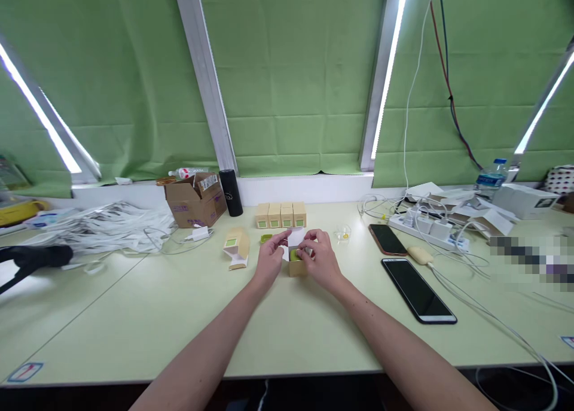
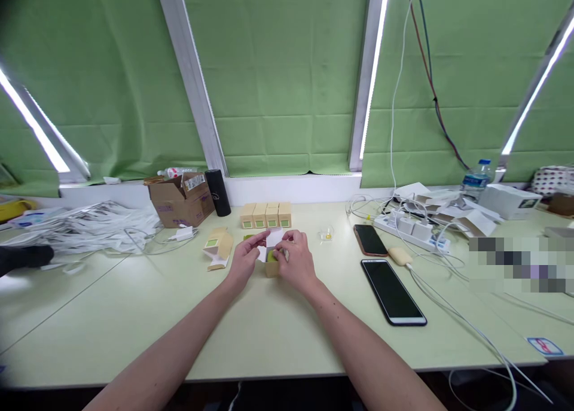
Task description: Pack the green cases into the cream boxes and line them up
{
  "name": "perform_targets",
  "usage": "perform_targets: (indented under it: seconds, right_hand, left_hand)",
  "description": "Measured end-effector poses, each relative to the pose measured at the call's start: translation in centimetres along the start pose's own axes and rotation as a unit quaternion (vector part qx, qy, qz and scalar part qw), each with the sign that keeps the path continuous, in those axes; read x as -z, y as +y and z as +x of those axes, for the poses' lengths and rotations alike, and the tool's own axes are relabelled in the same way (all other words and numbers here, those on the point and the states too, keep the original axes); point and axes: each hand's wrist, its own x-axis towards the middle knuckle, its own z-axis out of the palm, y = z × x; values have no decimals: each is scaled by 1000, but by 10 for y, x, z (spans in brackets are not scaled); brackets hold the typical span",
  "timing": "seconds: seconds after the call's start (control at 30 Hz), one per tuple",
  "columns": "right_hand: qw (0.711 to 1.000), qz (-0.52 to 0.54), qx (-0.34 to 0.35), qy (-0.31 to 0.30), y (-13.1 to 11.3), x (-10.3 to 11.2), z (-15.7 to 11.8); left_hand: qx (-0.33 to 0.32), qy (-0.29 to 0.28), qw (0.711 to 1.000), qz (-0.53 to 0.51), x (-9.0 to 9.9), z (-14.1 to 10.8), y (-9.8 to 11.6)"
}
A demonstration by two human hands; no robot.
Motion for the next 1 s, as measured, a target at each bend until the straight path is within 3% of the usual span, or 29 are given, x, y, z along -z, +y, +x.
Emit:
perform_targets:
  seconds: [0.37,0.5,0.83,1.0]
  right_hand:
    - [999,31,-38,-11,1,-1,1]
    - [995,95,-42,-1,-1,0,2]
    - [931,283,-218,71,14,-2,10]
    - [919,305,-239,69,15,-4,11]
  left_hand:
    - [9,2,1000,2,0,-1,2]
    - [6,5,1000,-4,0,-1,3]
    - [40,10,998,-57,-2,-1,5]
    - [48,8,995,-81,-2,0,4]
